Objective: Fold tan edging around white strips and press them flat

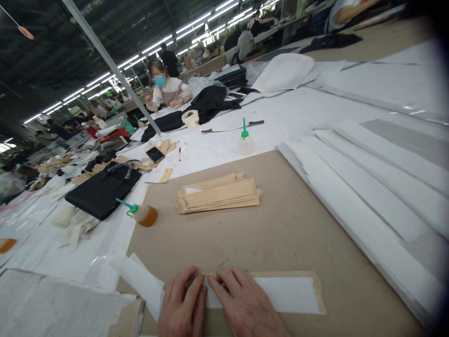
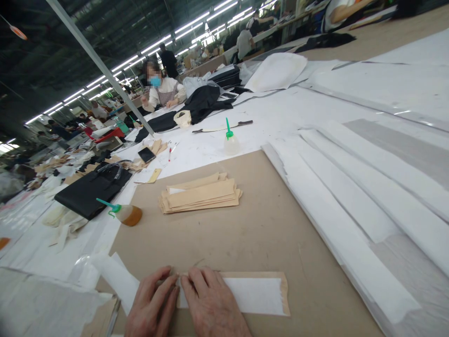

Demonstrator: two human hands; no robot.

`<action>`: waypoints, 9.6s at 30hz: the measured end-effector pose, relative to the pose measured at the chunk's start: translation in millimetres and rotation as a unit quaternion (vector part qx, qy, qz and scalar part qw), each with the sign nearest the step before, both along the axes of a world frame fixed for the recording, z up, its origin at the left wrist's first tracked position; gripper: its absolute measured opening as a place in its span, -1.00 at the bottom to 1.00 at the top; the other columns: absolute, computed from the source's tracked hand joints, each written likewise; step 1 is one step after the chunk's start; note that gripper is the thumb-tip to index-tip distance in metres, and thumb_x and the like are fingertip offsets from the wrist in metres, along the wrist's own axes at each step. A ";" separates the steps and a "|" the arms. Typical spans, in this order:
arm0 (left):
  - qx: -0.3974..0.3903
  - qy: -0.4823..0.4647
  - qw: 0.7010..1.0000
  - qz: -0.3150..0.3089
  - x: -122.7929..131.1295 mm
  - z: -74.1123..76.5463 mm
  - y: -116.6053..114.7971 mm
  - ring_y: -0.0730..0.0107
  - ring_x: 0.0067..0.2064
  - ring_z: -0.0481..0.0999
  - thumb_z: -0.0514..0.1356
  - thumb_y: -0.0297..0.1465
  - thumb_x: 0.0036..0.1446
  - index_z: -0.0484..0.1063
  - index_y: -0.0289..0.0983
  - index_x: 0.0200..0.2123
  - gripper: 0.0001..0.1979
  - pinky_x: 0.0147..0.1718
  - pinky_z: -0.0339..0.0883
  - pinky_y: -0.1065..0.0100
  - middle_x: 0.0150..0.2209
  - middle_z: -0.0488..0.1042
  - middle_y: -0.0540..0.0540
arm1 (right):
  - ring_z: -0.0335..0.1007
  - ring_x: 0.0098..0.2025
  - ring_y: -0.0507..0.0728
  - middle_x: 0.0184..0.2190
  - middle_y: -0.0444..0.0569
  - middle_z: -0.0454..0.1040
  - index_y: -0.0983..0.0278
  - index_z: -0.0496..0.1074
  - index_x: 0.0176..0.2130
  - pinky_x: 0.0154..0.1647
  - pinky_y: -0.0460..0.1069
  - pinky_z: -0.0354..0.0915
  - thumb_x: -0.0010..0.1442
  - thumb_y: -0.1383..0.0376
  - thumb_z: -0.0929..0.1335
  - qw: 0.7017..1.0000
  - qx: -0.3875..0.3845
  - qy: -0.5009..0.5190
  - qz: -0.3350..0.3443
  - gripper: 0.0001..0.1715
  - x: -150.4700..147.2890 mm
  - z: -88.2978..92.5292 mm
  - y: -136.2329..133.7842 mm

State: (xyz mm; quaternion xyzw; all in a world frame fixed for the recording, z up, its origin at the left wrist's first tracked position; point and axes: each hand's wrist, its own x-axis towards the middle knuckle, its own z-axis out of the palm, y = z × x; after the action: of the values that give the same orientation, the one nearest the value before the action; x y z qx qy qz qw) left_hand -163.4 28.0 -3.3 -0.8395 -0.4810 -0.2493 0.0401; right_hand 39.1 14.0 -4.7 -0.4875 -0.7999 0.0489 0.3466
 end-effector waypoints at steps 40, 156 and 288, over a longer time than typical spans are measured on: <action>-0.069 0.000 0.997 -0.040 1.2 18.1 14.0 0.18 0.04 0.46 0.17 -0.29 0.34 0.47 -0.11 0.06 -0.74 -0.02 0.48 0.19 0.09 0.44 -0.17 | 0.28 -0.16 0.20 -0.12 -0.02 0.47 0.30 0.42 0.08 -0.16 0.05 0.25 0.19 0.38 0.43 1.000 -0.024 -0.007 -0.004 -0.55 -0.8 1.6 -0.6; -0.460 -0.336 0.821 0.047 2.1 40.7 10.1 0.45 -0.36 0.41 0.27 -0.31 0.06 0.28 -0.24 0.18 -0.41 -0.33 0.33 0.36 -0.13 0.46 -0.08 | 0.34 -0.07 0.18 -0.18 -0.09 0.47 0.25 0.48 -0.31 -0.08 0.02 0.19 0.07 0.38 0.52 0.951 -0.294 -0.050 0.081 -0.82 11.0 69.8 42.3; 0.059 0.089 0.968 -0.225 61.5 -9.0 0.1 0.18 0.05 0.50 -0.04 -0.40 0.43 0.43 -0.33 0.12 -0.65 0.02 0.51 0.25 -0.01 0.54 -0.21 | 0.36 -0.25 0.17 -0.33 -0.08 0.44 0.24 0.40 -0.34 -0.21 0.04 0.20 0.34 0.45 0.33 0.981 -0.178 0.003 -0.083 -0.80 77.8 34.9 -4.0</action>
State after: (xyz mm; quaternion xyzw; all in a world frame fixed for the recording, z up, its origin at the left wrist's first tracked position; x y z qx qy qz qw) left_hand -101.9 28.1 -12.3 -0.9413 -0.2583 -0.2040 0.0749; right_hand 116.9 10.0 30.2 -0.6059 -0.7341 0.1627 0.2597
